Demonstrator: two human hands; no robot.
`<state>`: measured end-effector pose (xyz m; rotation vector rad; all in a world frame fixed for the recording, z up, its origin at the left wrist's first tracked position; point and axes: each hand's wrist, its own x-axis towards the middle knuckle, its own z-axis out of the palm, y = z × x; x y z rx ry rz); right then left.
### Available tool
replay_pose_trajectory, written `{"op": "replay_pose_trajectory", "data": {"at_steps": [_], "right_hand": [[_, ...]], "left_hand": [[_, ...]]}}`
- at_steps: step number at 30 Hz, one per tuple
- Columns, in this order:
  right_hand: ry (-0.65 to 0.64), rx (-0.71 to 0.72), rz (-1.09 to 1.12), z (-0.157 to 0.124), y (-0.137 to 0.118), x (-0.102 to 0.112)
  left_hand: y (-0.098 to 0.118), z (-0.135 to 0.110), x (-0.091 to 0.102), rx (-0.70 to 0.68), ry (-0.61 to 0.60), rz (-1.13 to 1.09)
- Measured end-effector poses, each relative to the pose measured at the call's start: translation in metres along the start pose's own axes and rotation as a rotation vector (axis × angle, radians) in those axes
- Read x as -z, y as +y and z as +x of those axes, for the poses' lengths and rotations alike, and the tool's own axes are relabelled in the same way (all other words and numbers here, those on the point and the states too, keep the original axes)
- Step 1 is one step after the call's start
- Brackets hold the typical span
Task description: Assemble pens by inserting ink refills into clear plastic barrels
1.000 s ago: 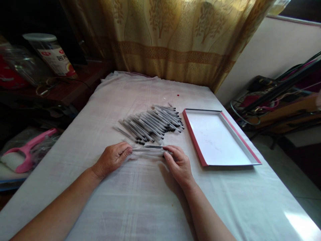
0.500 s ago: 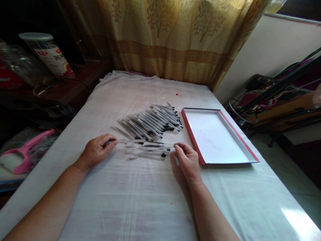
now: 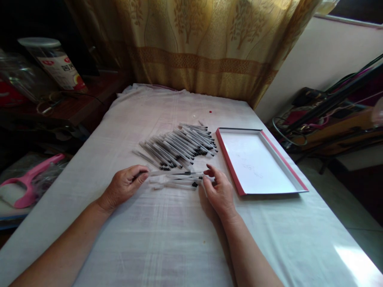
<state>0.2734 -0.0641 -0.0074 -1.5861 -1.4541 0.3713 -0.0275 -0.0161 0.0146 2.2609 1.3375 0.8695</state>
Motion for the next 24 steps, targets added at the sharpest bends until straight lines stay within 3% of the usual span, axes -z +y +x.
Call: {"op": "replay_pose_trajectory", "data": {"at_steps": [7,16,24], "right_hand": [[-0.328,0.02,0.234,-0.008,-0.019,0.001],[-0.358,-0.079,0.405,-0.007,-0.03,-0.001],[-0.433,0.089,0.368,-0.004,-0.032,0.013]], "left_hand": [[0.021,-0.005,-0.022,-0.213,-0.059,-0.02],[0.028,-0.004,-0.022,-0.333,-0.107,0.131],[0.031,-0.001,-0.017,-0.193,-0.261,-0.133]]}}
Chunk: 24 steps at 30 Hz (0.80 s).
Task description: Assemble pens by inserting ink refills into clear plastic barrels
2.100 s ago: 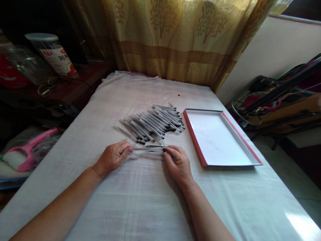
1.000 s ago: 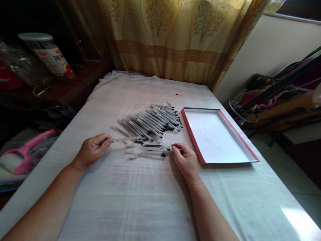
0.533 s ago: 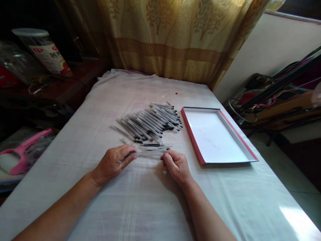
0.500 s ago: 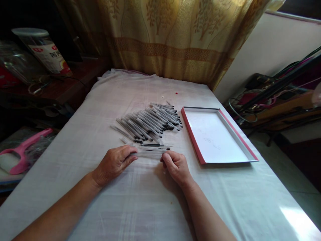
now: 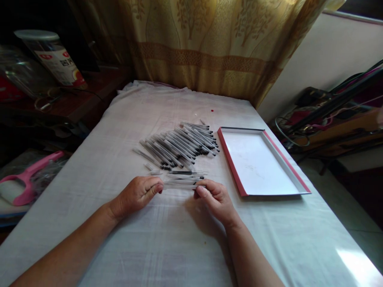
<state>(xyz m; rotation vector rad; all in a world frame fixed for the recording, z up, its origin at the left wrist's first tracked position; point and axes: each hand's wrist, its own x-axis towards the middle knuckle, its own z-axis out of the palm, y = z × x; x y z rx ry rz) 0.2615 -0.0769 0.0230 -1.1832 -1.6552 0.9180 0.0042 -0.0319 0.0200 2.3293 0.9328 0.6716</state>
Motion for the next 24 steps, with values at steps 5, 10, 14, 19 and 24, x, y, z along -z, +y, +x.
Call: {"op": "replay_pose_trajectory", "data": {"at_steps": [5,10,14,19,24], "right_hand": [[-0.029,0.067,-0.083,-0.001,0.003,-0.001],[0.2,0.022,-0.039,-0.002,0.013,0.01],[0.182,0.088,-0.166,0.002,0.02,0.005],[0.24,0.11,-0.356,0.007,0.032,0.002],[0.241,0.077,-0.461,0.006,0.042,0.004]], "left_hand": [[-0.009,-0.001,0.011,0.151,-0.022,-0.123],[-0.032,-0.008,0.024,0.437,0.274,-0.153],[-0.034,-0.002,0.018,0.284,0.349,0.051],[-0.033,0.002,0.007,0.055,0.284,0.252],[-0.047,-0.001,0.011,0.058,0.299,0.391]]}}
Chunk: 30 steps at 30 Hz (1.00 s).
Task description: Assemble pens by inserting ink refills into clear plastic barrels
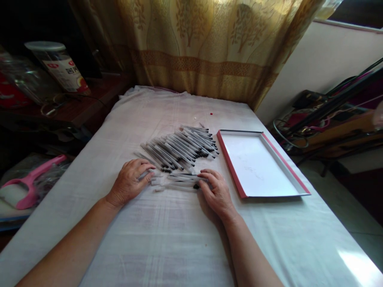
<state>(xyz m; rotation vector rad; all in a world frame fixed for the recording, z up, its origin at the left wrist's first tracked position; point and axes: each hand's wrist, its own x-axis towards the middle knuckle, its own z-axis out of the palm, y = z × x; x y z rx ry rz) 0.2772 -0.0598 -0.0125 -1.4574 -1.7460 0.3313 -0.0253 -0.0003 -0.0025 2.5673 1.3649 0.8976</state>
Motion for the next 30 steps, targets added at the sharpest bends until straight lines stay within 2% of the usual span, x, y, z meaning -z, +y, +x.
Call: {"op": "replay_pose_trajectory", "data": {"at_steps": [4,7,13,20,24,28,30], "right_hand": [[-0.026,0.015,-0.032,-0.001,0.003,-0.002],[-0.027,0.026,-0.045,-0.001,0.004,-0.003],[-0.021,0.058,-0.068,-0.001,0.004,-0.005],[0.078,0.081,-0.079,-0.001,0.002,-0.004],[0.144,0.111,-0.052,-0.001,-0.009,-0.004],[0.123,0.13,0.071,-0.004,-0.024,-0.005],[0.087,0.14,0.102,-0.005,-0.029,-0.006]], "left_hand": [[-0.018,0.002,-0.002,0.051,0.039,0.154],[-0.027,0.004,-0.004,0.04,0.008,0.234],[-0.027,0.008,-0.003,0.022,-0.054,0.332],[-0.031,-0.001,0.007,-0.01,0.048,0.318],[-0.006,-0.006,0.009,-0.129,0.124,0.176],[0.032,-0.006,0.002,-0.229,0.079,0.069],[0.043,-0.006,-0.002,-0.24,0.076,0.049]]}}
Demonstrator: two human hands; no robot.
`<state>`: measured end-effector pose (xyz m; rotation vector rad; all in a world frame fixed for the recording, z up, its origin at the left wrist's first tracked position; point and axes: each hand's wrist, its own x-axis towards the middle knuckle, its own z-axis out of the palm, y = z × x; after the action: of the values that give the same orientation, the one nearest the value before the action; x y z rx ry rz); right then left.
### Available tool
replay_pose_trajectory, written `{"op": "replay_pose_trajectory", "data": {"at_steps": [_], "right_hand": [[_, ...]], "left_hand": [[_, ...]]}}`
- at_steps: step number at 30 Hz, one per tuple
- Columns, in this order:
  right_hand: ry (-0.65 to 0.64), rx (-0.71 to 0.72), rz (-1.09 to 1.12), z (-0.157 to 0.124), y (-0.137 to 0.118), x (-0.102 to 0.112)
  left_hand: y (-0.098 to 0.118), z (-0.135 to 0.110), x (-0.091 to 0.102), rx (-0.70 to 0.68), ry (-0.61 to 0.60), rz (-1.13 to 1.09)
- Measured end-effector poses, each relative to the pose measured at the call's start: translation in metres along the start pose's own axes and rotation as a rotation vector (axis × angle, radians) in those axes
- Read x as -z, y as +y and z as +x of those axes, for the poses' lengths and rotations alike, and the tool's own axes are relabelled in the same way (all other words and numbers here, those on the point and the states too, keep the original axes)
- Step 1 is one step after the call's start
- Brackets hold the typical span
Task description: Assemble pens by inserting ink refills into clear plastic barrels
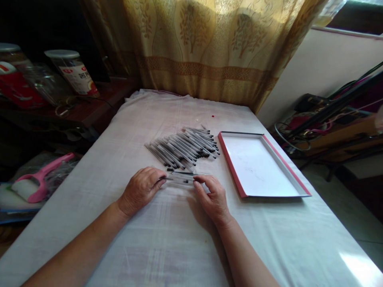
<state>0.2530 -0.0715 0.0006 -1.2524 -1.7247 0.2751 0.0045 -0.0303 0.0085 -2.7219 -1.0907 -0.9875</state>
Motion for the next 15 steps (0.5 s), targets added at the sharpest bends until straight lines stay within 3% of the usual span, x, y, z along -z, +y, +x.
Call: {"op": "replay_pose_trajectory", "data": {"at_steps": [6,15], "right_hand": [[-0.068,0.029,0.032,-0.0017,-0.0049,-0.0007],[-0.068,0.01,0.066,-0.0037,-0.005,-0.0044]], "left_hand": [[0.0043,-0.0009,-0.004,-0.001,-0.002,-0.004],[0.009,0.0,-0.0039,-0.035,0.018,-0.016]]}}
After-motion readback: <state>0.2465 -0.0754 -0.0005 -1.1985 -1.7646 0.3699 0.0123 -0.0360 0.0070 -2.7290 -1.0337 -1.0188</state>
